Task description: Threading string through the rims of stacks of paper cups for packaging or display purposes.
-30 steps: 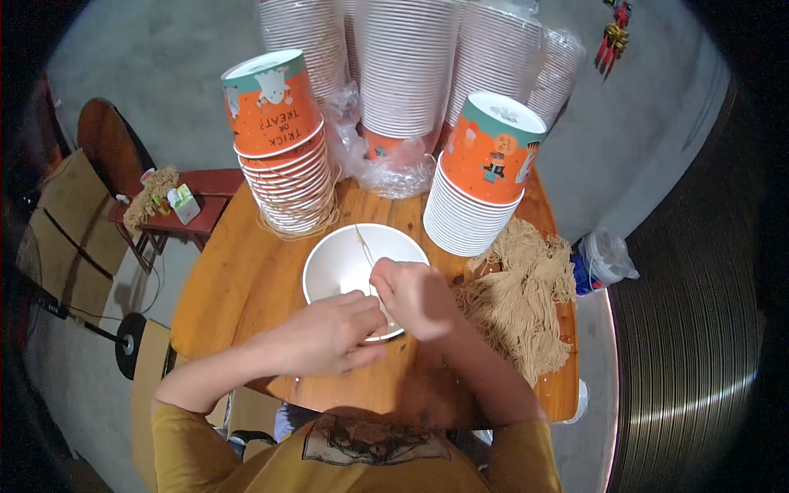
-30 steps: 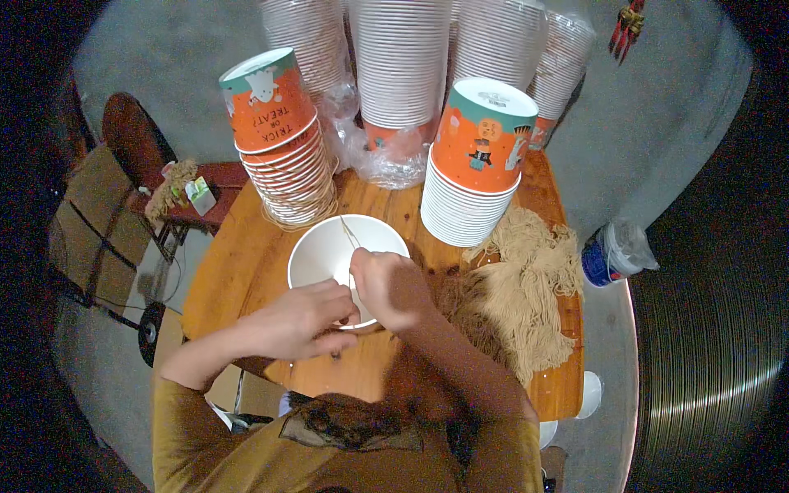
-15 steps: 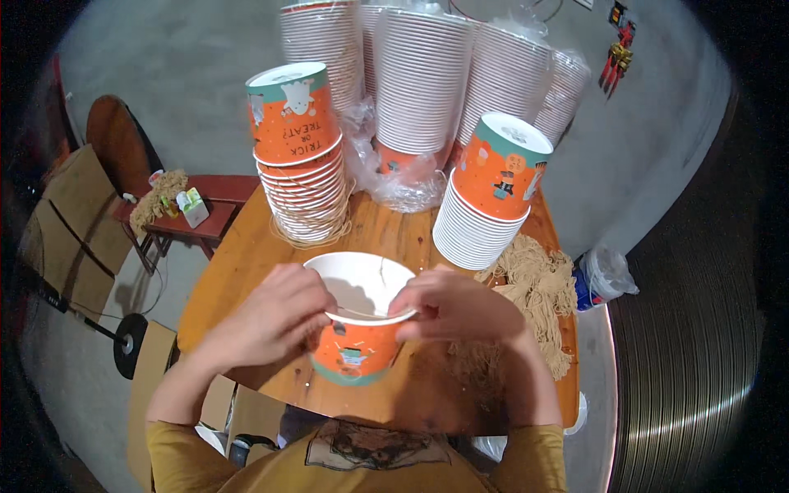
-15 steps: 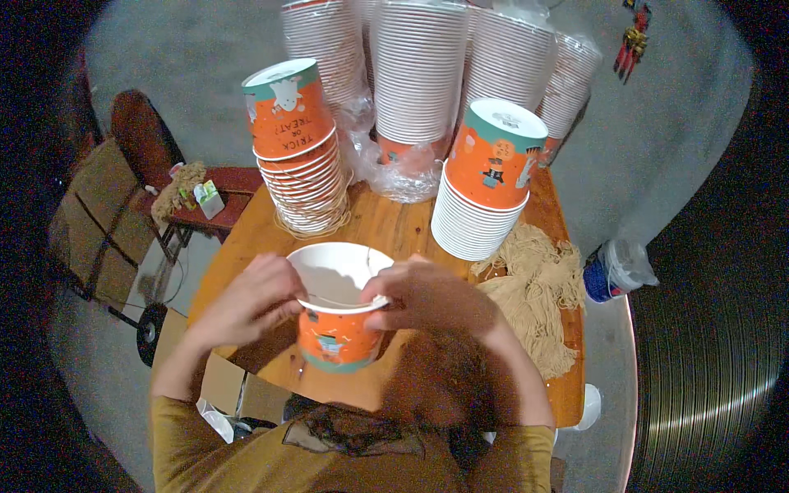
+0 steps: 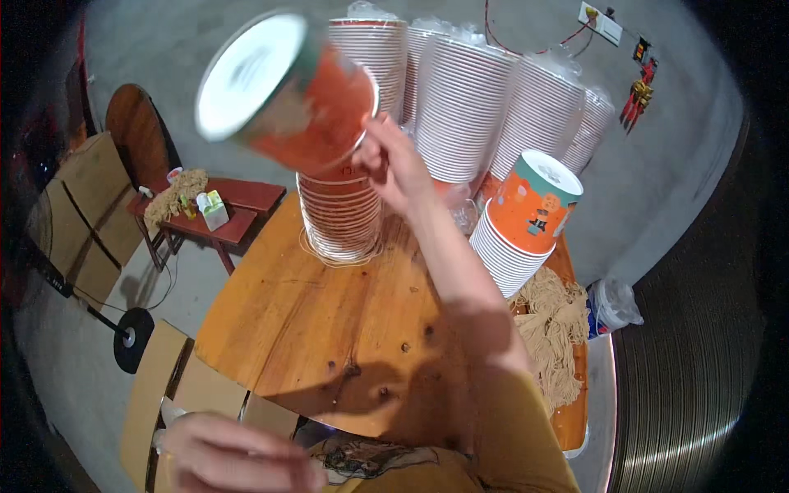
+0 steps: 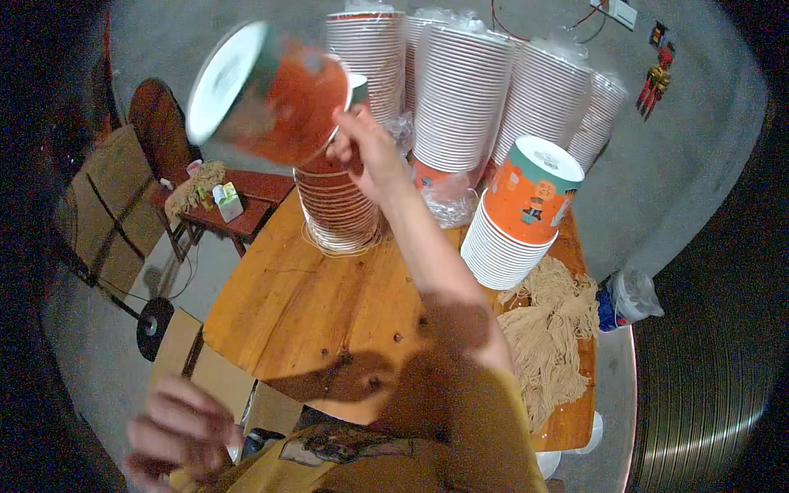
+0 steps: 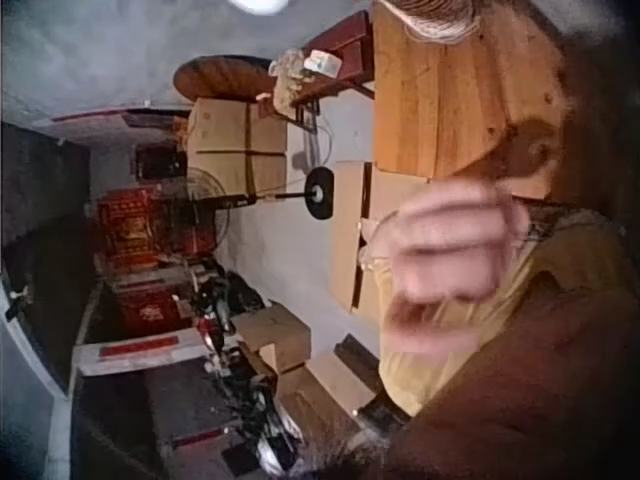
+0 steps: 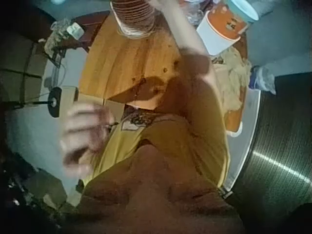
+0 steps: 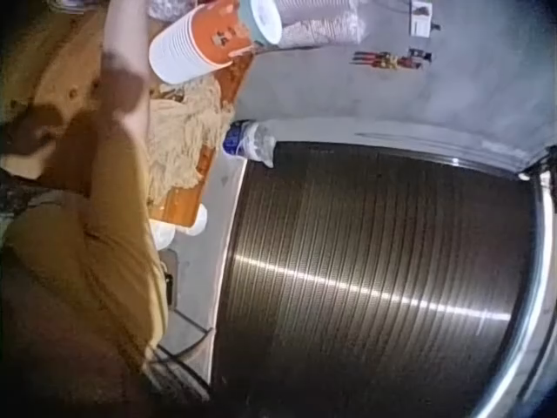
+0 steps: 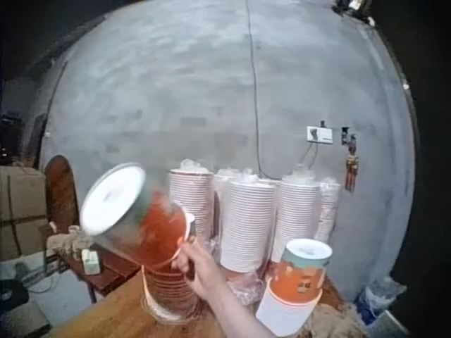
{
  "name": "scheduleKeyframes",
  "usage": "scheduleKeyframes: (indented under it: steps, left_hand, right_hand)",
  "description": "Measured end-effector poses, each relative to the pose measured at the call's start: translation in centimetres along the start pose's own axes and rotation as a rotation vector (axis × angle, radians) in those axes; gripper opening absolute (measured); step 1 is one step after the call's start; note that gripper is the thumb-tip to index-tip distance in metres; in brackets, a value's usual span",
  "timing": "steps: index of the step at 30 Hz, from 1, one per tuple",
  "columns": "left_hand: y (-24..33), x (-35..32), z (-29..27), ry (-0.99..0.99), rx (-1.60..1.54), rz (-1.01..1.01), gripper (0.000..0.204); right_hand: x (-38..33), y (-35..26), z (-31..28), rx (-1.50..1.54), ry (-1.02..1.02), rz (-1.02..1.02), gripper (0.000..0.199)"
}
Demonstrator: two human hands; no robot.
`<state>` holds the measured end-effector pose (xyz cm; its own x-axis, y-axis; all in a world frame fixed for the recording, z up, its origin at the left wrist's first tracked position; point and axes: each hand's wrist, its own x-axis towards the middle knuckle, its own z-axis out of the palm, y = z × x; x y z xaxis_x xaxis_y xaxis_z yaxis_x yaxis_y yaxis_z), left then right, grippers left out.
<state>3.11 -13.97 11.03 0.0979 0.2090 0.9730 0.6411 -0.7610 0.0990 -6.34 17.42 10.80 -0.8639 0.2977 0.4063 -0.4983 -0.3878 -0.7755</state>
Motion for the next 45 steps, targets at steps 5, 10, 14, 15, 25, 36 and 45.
scheduleKeyframes:
  steps: [5, 10, 14, 15, 25, 36, 45]
  left_hand:
    - [0.9, 0.8, 0.5, 0.071, -0.049, -0.071, 0.036]
    - [0.2, 0.8, -0.1, -0.083, -0.064, -0.147, 0.044]
    - [-1.9, -1.0, 1.1, -0.093, -0.076, 0.089, 0.071]
    - [-1.0, -1.4, -0.3, -0.249, -0.07, -0.108, 0.036]
    - [-7.0, -8.6, 6.8, -0.319, -0.076, -0.614, 0.023]
    - [-9.9, -11.2, 11.5, -0.468, -0.102, -0.876, 0.019]
    - [-12.0, -9.7, 11.7, -0.337, -0.104, -0.916, 0.019]
  right_hand:
    - [4.0, 3.3, -5.1, 0.356, 0.327, 0.059, 0.021]
    - [1.8, 7.1, -8.9, 0.436, 0.447, 0.186, 0.019]
    - [-0.9, 7.8, -9.9, 0.043, 0.41, 0.258, 0.018]
    - [-1.8, 7.6, -9.5, -0.158, 0.408, 0.303, 0.015]
    - [-12.1, -13.7, -10.2, -2.455, 0.686, -0.408, 0.061]
    - [-12.9, -17.7, -14.5, -1.72, 0.515, -0.363, 0.032]
    - [-16.7, -22.0, -8.0, -1.755, 0.556, -1.018, 0.033]
